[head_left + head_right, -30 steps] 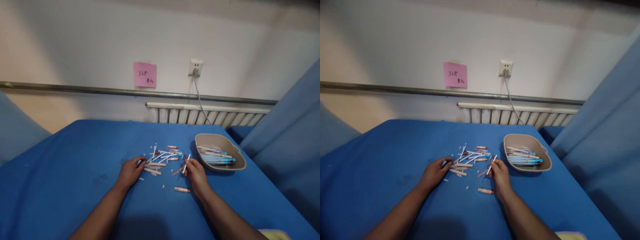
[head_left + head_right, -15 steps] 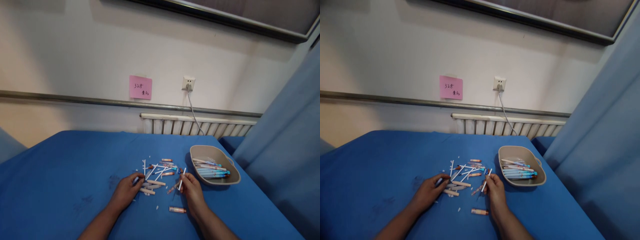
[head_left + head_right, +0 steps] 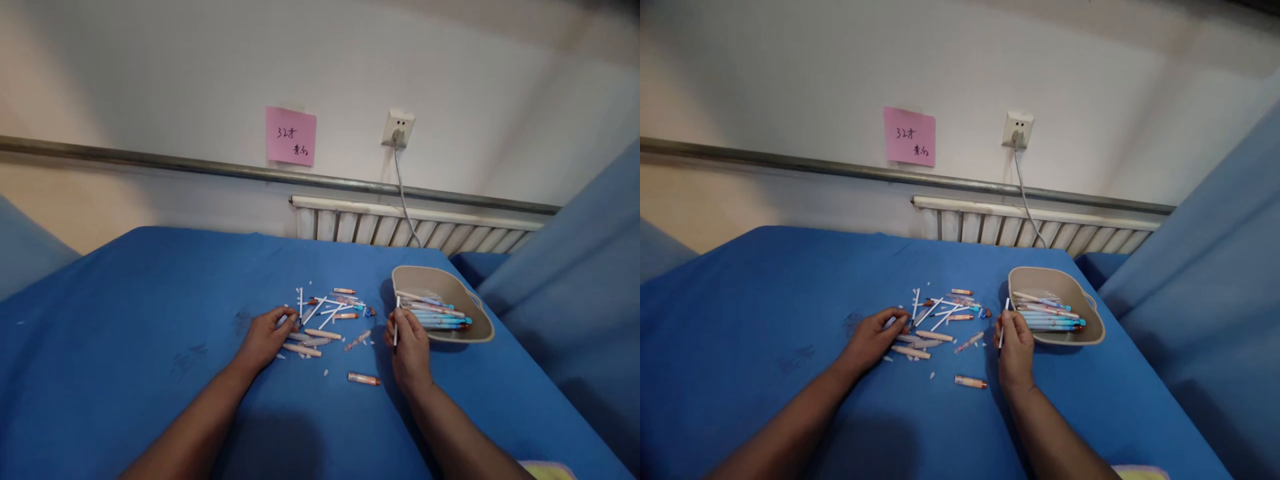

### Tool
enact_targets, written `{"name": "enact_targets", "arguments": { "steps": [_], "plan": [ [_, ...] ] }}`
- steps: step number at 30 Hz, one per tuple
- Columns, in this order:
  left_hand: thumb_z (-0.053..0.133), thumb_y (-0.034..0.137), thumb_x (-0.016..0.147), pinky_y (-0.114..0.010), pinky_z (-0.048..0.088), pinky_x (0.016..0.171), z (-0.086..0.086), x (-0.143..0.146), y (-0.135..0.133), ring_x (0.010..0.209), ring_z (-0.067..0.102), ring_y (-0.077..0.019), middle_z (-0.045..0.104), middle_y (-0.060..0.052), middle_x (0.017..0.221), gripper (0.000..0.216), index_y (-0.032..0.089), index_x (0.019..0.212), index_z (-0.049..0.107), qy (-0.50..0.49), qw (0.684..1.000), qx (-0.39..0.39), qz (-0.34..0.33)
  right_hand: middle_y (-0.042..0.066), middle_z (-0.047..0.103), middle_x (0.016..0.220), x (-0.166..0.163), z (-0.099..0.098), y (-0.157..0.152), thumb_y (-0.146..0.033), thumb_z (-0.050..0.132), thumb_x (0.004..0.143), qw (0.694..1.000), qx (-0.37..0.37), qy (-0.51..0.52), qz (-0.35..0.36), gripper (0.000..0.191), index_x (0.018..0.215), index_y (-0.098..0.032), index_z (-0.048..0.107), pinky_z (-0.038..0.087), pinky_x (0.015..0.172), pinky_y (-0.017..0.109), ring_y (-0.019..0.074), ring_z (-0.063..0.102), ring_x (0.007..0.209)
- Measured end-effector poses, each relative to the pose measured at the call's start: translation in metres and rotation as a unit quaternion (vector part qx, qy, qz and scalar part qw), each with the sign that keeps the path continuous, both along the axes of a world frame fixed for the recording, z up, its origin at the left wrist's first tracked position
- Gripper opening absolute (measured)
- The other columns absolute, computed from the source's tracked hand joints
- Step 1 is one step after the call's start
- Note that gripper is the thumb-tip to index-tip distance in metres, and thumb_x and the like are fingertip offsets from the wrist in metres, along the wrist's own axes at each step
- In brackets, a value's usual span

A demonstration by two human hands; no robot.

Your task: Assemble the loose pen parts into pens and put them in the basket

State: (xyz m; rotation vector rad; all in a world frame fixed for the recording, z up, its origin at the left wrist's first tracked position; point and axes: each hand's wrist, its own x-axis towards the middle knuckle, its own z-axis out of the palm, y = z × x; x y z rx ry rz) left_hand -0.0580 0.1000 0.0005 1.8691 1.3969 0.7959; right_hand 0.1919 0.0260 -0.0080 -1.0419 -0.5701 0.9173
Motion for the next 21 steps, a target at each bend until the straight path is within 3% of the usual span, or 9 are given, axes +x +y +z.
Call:
{"name": "enact_targets", "arguments": {
  "steps": [7, 12, 16, 19, 21],
  "plan": [
    [0.050, 0.043, 0.077, -0.025, 0.043, 0.061, 0.001, 0.003, -0.003, 0.061, 0.062, -0.0181, 0.069, 0.002, 0.062, 0.028, 0.021, 0.081, 0.067, 0.009, 1.000, -0.012, 0.004, -0.006, 0.044, 0.052, -0.001, -0.009, 0.001, -0.046, 0.061, 0.076, 0.999, -0.013, -0.043, 0.023, 0.029, 0.067, -0.020, 0.052, 0.027, 0.044, 0.023, 0.0080, 0.033, 0.045],
    [0.050, 0.045, 0.077, -0.026, 0.044, 0.069, -0.005, -0.007, 0.004, 0.072, 0.064, -0.0198, 0.071, -0.001, 0.072, 0.033, 0.019, 0.087, 0.067, 0.013, 0.998, 0.015, 0.067, -0.005, 0.044, 0.052, -0.001, -0.011, 0.000, -0.046, 0.062, 0.076, 0.998, -0.011, -0.049, 0.028, 0.030, 0.066, -0.018, 0.053, 0.028, 0.044, 0.022, 0.0077, 0.034, 0.045],
    [0.049, 0.047, 0.077, -0.025, 0.044, 0.064, -0.009, -0.018, 0.012, 0.070, 0.063, -0.0189, 0.070, -0.001, 0.071, 0.036, 0.018, 0.087, 0.066, 0.026, 0.993, 0.012, 0.110, -0.006, 0.042, 0.052, -0.002, -0.009, -0.002, -0.046, 0.062, 0.076, 0.998, -0.011, -0.040, 0.048, 0.033, 0.064, -0.018, 0.051, 0.025, 0.041, 0.022, 0.0070, 0.032, 0.044],
    [0.051, 0.046, 0.076, -0.025, 0.043, 0.064, -0.007, -0.017, 0.010, 0.069, 0.062, -0.0189, 0.069, -0.002, 0.072, 0.035, 0.018, 0.086, 0.067, 0.053, 0.994, 0.016, 0.095, -0.007, 0.040, 0.050, -0.004, -0.009, -0.002, -0.045, 0.063, 0.076, 0.998, -0.010, -0.029, 0.061, 0.032, 0.064, -0.018, 0.052, 0.022, 0.040, 0.021, 0.0063, 0.030, 0.042],
    [0.053, 0.047, 0.075, -0.026, 0.043, 0.066, -0.004, -0.012, 0.004, 0.071, 0.061, -0.0189, 0.068, -0.002, 0.077, 0.035, 0.018, 0.089, 0.067, 0.070, 0.996, 0.017, 0.050, -0.007, 0.039, 0.050, -0.005, -0.010, -0.002, -0.045, 0.063, 0.076, 0.997, -0.013, -0.021, 0.071, 0.031, 0.066, -0.018, 0.053, 0.022, 0.040, 0.021, 0.0061, 0.030, 0.042]
  ]
}}
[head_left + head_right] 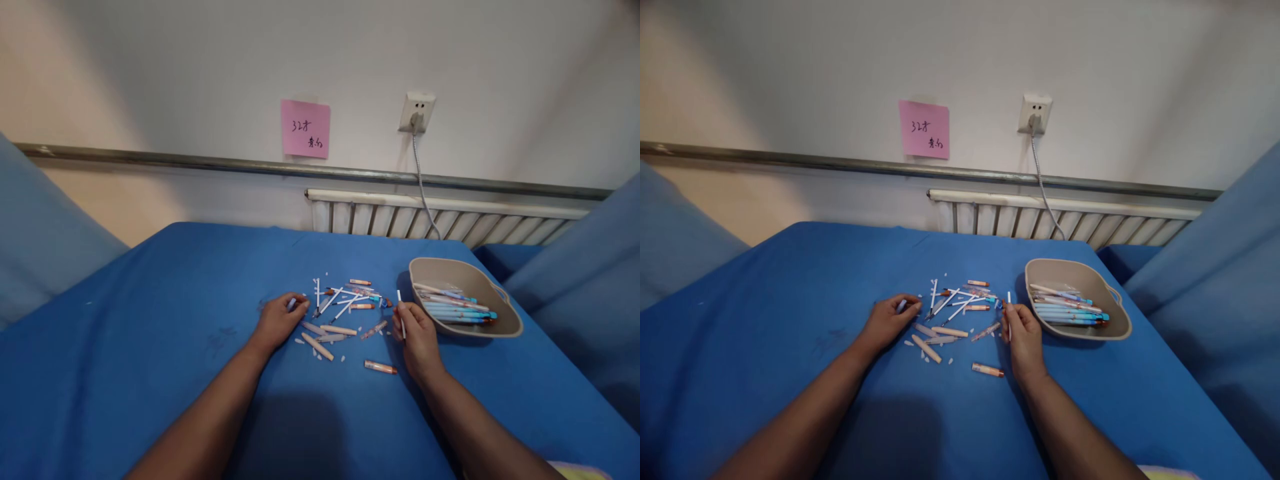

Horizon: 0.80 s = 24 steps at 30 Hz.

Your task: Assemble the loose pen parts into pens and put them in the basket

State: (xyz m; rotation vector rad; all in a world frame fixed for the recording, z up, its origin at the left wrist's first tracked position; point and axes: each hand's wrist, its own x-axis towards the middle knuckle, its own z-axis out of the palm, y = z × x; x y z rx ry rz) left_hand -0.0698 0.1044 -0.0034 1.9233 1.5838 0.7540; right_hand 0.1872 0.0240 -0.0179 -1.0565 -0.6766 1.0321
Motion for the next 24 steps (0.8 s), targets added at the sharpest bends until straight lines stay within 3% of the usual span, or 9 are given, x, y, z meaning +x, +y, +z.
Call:
{"name": "enact_targets", "arguments": {
  "steps": [4, 7, 14, 19, 24],
  "plan": [
    [0.066, 0.049, 0.066, -0.026, 0.044, 0.071, 0.009, 0.011, -0.016, 0.080, 0.060, -0.0195, 0.065, -0.003, 0.093, 0.047, 0.021, 0.104, 0.062, 0.027, 0.989, -0.006, -0.145, -0.007, 0.040, 0.050, -0.001, -0.003, 0.000, -0.045, 0.063, 0.076, 1.000, -0.009, -0.001, 0.017, 0.031, 0.067, -0.017, 0.053, 0.022, 0.040, 0.021, 0.0062, 0.031, 0.041],
    [0.071, 0.048, 0.062, -0.029, 0.043, 0.078, 0.012, 0.015, -0.022, 0.091, 0.058, -0.0222, 0.062, -0.004, 0.102, 0.054, 0.023, 0.108, 0.060, 0.076, 0.979, 0.010, -0.189, -0.007, 0.039, 0.049, 0.000, -0.004, 0.001, -0.045, 0.063, 0.077, 1.000, -0.011, -0.005, 0.023, 0.031, 0.067, -0.017, 0.052, 0.022, 0.040, 0.021, 0.0061, 0.031, 0.041],
    [0.053, 0.048, 0.080, -0.027, 0.043, 0.071, 0.000, 0.010, -0.009, 0.081, 0.059, -0.0192, 0.064, -0.004, 0.091, 0.033, 0.021, 0.097, 0.063, 0.084, 0.989, 0.028, -0.117, -0.007, 0.041, 0.049, 0.000, -0.004, 0.002, -0.043, 0.061, 0.079, 1.000, -0.014, -0.009, 0.024, 0.029, 0.068, -0.017, 0.053, 0.023, 0.040, 0.019, 0.0056, 0.031, 0.042],
    [0.054, 0.048, 0.078, -0.028, 0.043, 0.071, -0.006, 0.005, -0.002, 0.077, 0.060, -0.0192, 0.065, -0.003, 0.085, 0.034, 0.020, 0.095, 0.064, 0.045, 0.997, 0.038, -0.039, -0.007, 0.041, 0.050, -0.001, -0.004, 0.002, -0.042, 0.061, 0.079, 1.000, -0.017, 0.003, 0.025, 0.028, 0.069, -0.017, 0.053, 0.023, 0.040, 0.018, 0.0048, 0.031, 0.042],
    [0.059, 0.044, 0.074, -0.025, 0.040, 0.061, -0.001, 0.005, -0.002, 0.067, 0.056, -0.0161, 0.064, -0.001, 0.076, 0.034, 0.018, 0.095, 0.066, -0.065, 0.998, -0.017, -0.001, -0.007, 0.040, 0.049, -0.001, -0.002, 0.001, -0.044, 0.061, 0.079, 0.999, -0.032, 0.009, 0.025, 0.030, 0.070, -0.017, 0.054, 0.022, 0.037, 0.018, 0.0046, 0.030, 0.040]
  ]
}}
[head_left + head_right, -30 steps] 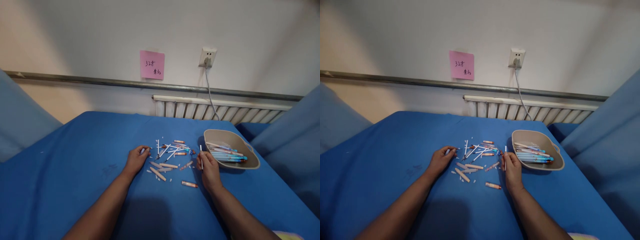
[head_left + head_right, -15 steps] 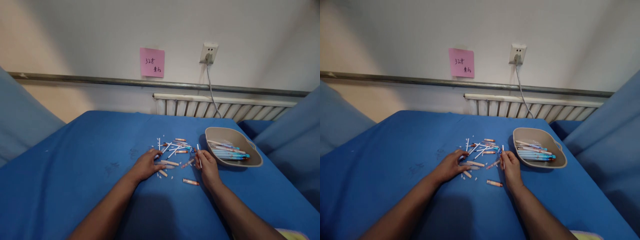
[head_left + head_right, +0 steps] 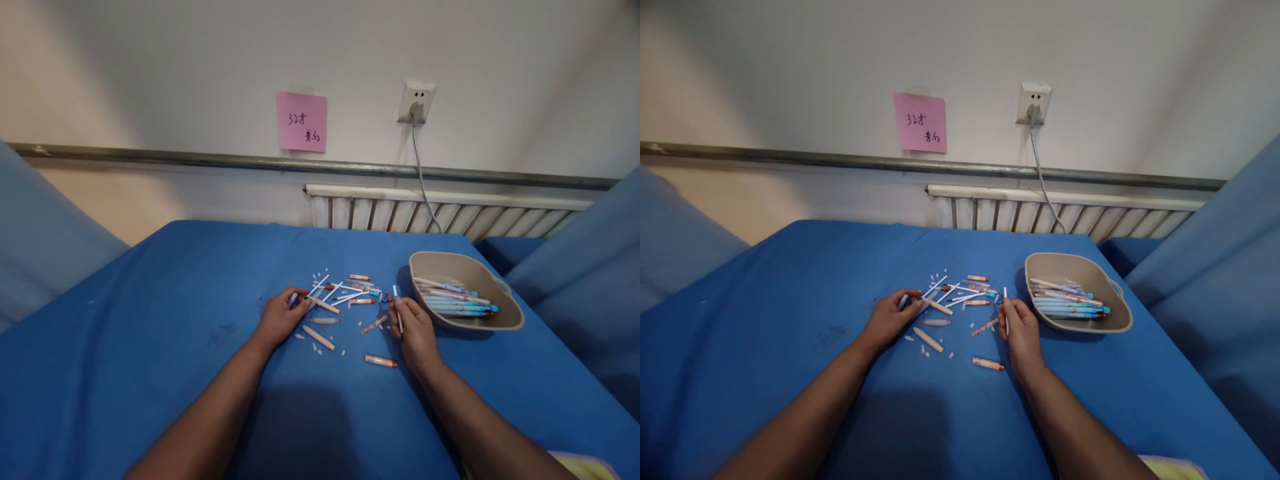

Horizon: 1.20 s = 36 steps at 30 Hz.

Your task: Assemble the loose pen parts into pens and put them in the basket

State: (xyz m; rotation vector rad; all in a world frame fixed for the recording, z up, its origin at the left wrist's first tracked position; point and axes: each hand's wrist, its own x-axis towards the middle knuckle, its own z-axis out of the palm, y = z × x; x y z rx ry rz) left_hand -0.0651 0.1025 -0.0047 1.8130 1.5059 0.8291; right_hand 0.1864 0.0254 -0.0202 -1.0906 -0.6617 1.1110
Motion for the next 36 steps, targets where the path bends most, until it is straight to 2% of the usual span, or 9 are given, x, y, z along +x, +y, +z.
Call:
{"name": "enact_targets", "arguments": {
  "steps": [3, 6, 8, 12, 15, 20, 24, 27, 36],
  "plan": [
    [0.055, 0.040, 0.077, -0.022, 0.038, 0.053, 0.004, 0.000, 0.001, 0.061, 0.052, -0.0124, 0.063, -0.002, 0.078, 0.034, 0.015, 0.099, 0.064, -0.193, 0.980, -0.053, 0.014, -0.006, 0.042, 0.050, 0.000, 0.001, 0.000, -0.046, 0.062, 0.077, 1.000, -0.011, 0.005, 0.000, 0.031, 0.072, -0.017, 0.055, 0.022, 0.036, 0.017, 0.0048, 0.031, 0.040],
    [0.056, 0.034, 0.077, -0.020, 0.039, 0.051, 0.007, 0.000, 0.003, 0.061, 0.053, -0.0102, 0.062, -0.006, 0.084, 0.031, 0.011, 0.098, 0.063, -0.383, 0.915, -0.118, 0.035, -0.006, 0.041, 0.051, 0.000, 0.002, 0.000, -0.045, 0.062, 0.077, 1.000, -0.010, 0.003, 0.001, 0.030, 0.072, -0.017, 0.054, 0.022, 0.036, 0.017, 0.0047, 0.031, 0.040],
    [0.063, 0.030, 0.074, -0.018, 0.041, 0.053, 0.009, 0.001, 0.003, 0.065, 0.054, -0.0097, 0.061, -0.006, 0.087, 0.029, 0.011, 0.096, 0.063, -0.438, 0.887, -0.140, 0.044, -0.006, 0.042, 0.051, -0.001, 0.001, 0.000, -0.045, 0.061, 0.078, 1.000, -0.009, -0.004, 0.001, 0.030, 0.071, -0.017, 0.054, 0.022, 0.037, 0.018, 0.0050, 0.031, 0.041],
    [0.068, 0.030, 0.073, -0.017, 0.040, 0.047, 0.016, 0.005, -0.002, 0.055, 0.051, -0.0069, 0.059, -0.002, 0.079, 0.034, 0.014, 0.102, 0.060, -0.456, 0.876, -0.159, 0.012, -0.006, 0.042, 0.051, 0.000, -0.001, 0.000, -0.046, 0.059, 0.079, 1.000, -0.008, -0.028, 0.006, 0.030, 0.071, -0.018, 0.054, 0.022, 0.040, 0.019, 0.0062, 0.031, 0.043],
    [0.066, 0.033, 0.077, -0.014, 0.029, 0.037, 0.020, 0.010, -0.009, 0.041, 0.037, -0.0024, 0.052, 0.003, 0.064, 0.036, 0.015, 0.107, 0.059, -0.447, 0.875, -0.184, -0.026, -0.006, 0.042, 0.053, 0.000, 0.000, -0.001, -0.046, 0.057, 0.080, 0.996, -0.009, -0.093, 0.009, 0.031, 0.069, -0.017, 0.055, 0.025, 0.045, 0.020, 0.0073, 0.034, 0.048],
    [0.064, 0.034, 0.078, -0.013, 0.015, 0.033, 0.021, 0.019, -0.018, 0.036, 0.024, -0.0005, 0.037, 0.008, 0.052, 0.027, 0.012, 0.094, 0.062, -0.417, 0.877, -0.231, -0.057, -0.003, 0.049, 0.059, -0.005, 0.009, -0.007, -0.044, 0.056, 0.080, 0.976, 0.007, -0.217, 0.010, 0.031, 0.066, -0.017, 0.060, 0.033, 0.058, 0.023, 0.0114, 0.043, 0.061],
    [0.059, 0.031, 0.083, -0.013, 0.027, 0.037, 0.023, 0.030, -0.028, 0.043, 0.037, -0.0023, 0.046, 0.003, 0.061, 0.024, 0.012, 0.097, 0.062, -0.495, 0.815, -0.289, -0.085, -0.004, 0.046, 0.054, -0.011, 0.013, -0.009, -0.046, 0.055, 0.081, 0.980, 0.012, -0.196, 0.025, 0.032, 0.067, -0.017, 0.057, 0.034, 0.053, 0.023, 0.0104, 0.041, 0.053],
    [0.061, 0.025, 0.081, -0.018, 0.042, 0.052, 0.023, 0.038, -0.036, 0.058, 0.052, -0.0071, 0.055, -0.002, 0.074, 0.022, 0.012, 0.099, 0.061, -0.533, 0.772, -0.331, -0.104, -0.007, 0.040, 0.047, -0.012, 0.013, -0.010, -0.047, 0.055, 0.081, 0.987, 0.022, -0.153, 0.051, 0.031, 0.067, -0.019, 0.052, 0.028, 0.044, 0.021, 0.0081, 0.033, 0.042],
    [0.071, 0.034, 0.072, -0.018, 0.037, 0.047, 0.011, 0.048, -0.049, 0.051, 0.051, -0.0063, 0.062, -0.003, 0.074, 0.031, 0.012, 0.093, 0.063, -0.317, 0.881, -0.293, -0.191, -0.003, 0.057, 0.060, -0.015, 0.026, -0.016, -0.046, 0.053, 0.084, 0.991, 0.069, -0.114, 0.029, 0.026, 0.076, -0.021, 0.050, 0.039, 0.049, 0.022, 0.0090, 0.047, 0.047]
  ]
}}
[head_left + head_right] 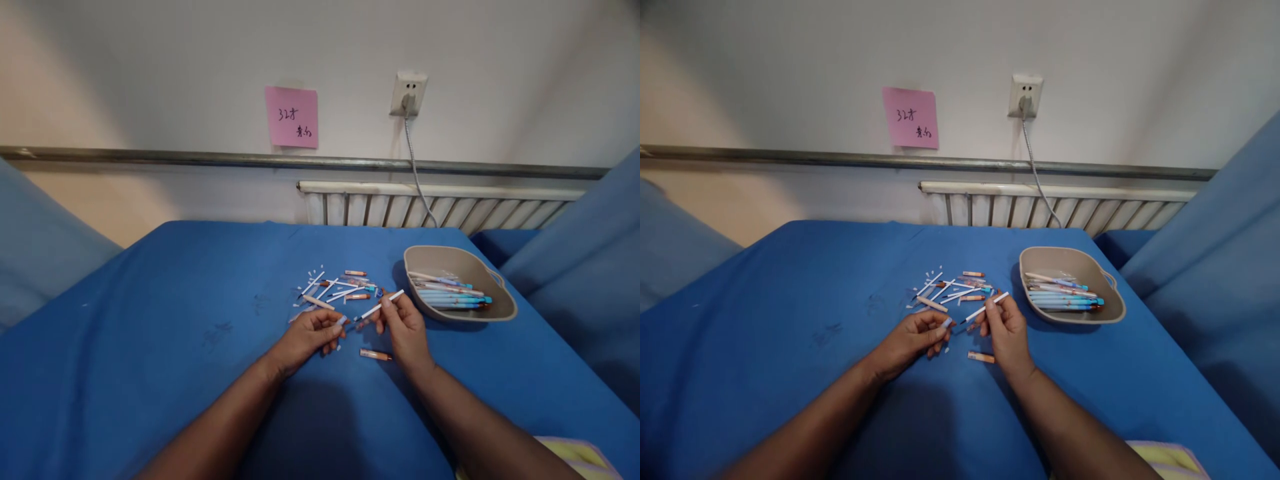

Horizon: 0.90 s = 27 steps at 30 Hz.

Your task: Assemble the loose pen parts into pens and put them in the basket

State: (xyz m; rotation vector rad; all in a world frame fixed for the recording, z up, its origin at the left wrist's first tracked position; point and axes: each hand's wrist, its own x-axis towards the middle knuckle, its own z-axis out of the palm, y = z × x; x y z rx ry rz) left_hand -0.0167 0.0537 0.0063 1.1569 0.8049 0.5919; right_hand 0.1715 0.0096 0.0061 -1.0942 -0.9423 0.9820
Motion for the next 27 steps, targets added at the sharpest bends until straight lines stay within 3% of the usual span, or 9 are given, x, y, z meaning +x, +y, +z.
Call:
{"name": "enact_targets", "arguments": {
  "steps": [9, 20, 23, 27],
  "plan": [
    [0.068, 0.037, 0.073, -0.019, 0.036, 0.046, 0.002, 0.002, -0.002, 0.052, 0.051, -0.0078, 0.063, -0.001, 0.070, 0.032, 0.014, 0.095, 0.064, 0.076, 0.996, 0.047, -0.029, -0.003, 0.059, 0.061, -0.001, -0.004, 0.000, -0.043, 0.052, 0.085, 1.000, 0.010, -0.018, 0.014, 0.024, 0.077, -0.021, 0.050, 0.041, 0.050, 0.022, 0.0093, 0.050, 0.048],
    [0.067, 0.034, 0.073, -0.018, 0.037, 0.046, 0.006, 0.002, -0.002, 0.053, 0.052, -0.0084, 0.062, -0.001, 0.069, 0.030, 0.014, 0.096, 0.064, 0.095, 0.992, 0.063, -0.049, -0.002, 0.059, 0.061, -0.001, -0.003, -0.003, -0.043, 0.053, 0.084, 0.999, 0.013, -0.041, 0.010, 0.023, 0.076, -0.021, 0.052, 0.041, 0.051, 0.023, 0.0101, 0.050, 0.050],
    [0.068, 0.033, 0.073, -0.018, 0.039, 0.046, 0.005, 0.003, -0.003, 0.053, 0.053, -0.0083, 0.063, -0.002, 0.070, 0.030, 0.013, 0.096, 0.065, 0.081, 0.993, 0.059, -0.055, -0.001, 0.059, 0.062, -0.007, -0.008, -0.006, -0.042, 0.057, 0.081, 0.998, 0.006, -0.053, 0.035, 0.022, 0.075, -0.021, 0.055, 0.041, 0.051, 0.024, 0.0107, 0.051, 0.051],
    [0.066, 0.036, 0.076, -0.020, 0.042, 0.046, 0.003, 0.003, -0.005, 0.051, 0.055, -0.0087, 0.066, -0.005, 0.075, 0.029, 0.012, 0.092, 0.064, 0.018, 0.996, 0.019, -0.086, -0.003, 0.055, 0.057, -0.013, -0.013, -0.008, -0.042, 0.062, 0.077, 0.991, -0.026, -0.052, 0.120, 0.023, 0.074, -0.020, 0.057, 0.037, 0.045, 0.022, 0.0096, 0.047, 0.046]
  ]
}}
